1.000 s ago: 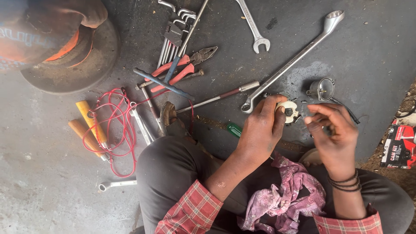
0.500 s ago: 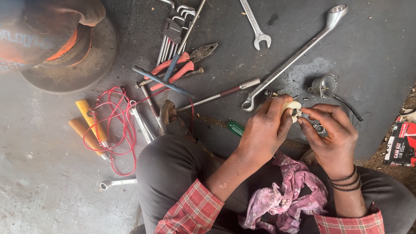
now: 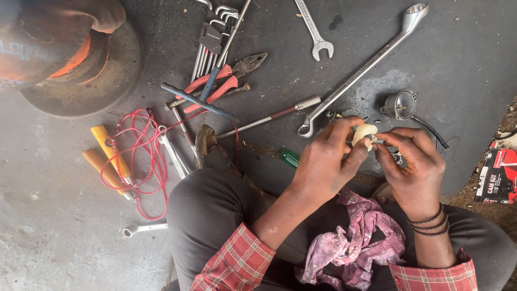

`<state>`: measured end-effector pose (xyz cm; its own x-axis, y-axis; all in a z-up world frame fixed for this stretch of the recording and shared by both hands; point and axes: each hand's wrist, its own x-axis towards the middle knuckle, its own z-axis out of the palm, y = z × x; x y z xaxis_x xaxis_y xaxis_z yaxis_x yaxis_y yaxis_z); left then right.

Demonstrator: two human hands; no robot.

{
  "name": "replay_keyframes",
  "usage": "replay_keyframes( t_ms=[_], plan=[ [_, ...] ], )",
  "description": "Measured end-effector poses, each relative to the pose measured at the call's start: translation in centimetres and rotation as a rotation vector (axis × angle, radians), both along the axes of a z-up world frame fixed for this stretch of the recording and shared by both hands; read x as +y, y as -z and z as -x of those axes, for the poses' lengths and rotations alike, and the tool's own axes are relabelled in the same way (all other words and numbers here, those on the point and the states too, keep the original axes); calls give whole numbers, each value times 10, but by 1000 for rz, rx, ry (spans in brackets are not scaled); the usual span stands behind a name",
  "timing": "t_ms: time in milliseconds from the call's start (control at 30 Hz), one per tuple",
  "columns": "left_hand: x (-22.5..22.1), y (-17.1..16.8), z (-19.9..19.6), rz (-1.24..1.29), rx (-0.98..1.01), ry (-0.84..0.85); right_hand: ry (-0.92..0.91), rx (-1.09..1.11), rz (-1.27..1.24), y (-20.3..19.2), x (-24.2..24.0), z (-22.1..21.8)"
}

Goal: Repair and reassemble a motorcycle carburetor using various tools.

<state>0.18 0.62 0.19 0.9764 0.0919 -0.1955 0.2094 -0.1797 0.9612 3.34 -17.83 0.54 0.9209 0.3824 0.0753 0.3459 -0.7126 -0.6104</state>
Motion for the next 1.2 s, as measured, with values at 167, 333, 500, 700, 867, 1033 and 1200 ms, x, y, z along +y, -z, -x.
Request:
replay_keyframes(
  t_ms=[167,333,500,700,867,1033,1200],
  plan=[
    [2,13,2,-93,87,-107,14,-4,-5,-3,-7,-3],
    [-3,32,6,-393,53,90,51,-3,-30,-3,-21,-6],
    [-12,39,11,-588,-20,146,70,-12,-34,-12,-17,-8],
    [-17,54,10,-629,-50,141,92,-3,-6,-15,-15,-8],
    [-30,66,20,-647,8,207,105,-11,8,-18,-13,-13],
    [-52,53,20,-724,-49,22,103,13,-20,-21,-12,-8],
    [-72,71,1,-750,-6,-48,85,-30,-18,-26,-14,-11]
  ],
)
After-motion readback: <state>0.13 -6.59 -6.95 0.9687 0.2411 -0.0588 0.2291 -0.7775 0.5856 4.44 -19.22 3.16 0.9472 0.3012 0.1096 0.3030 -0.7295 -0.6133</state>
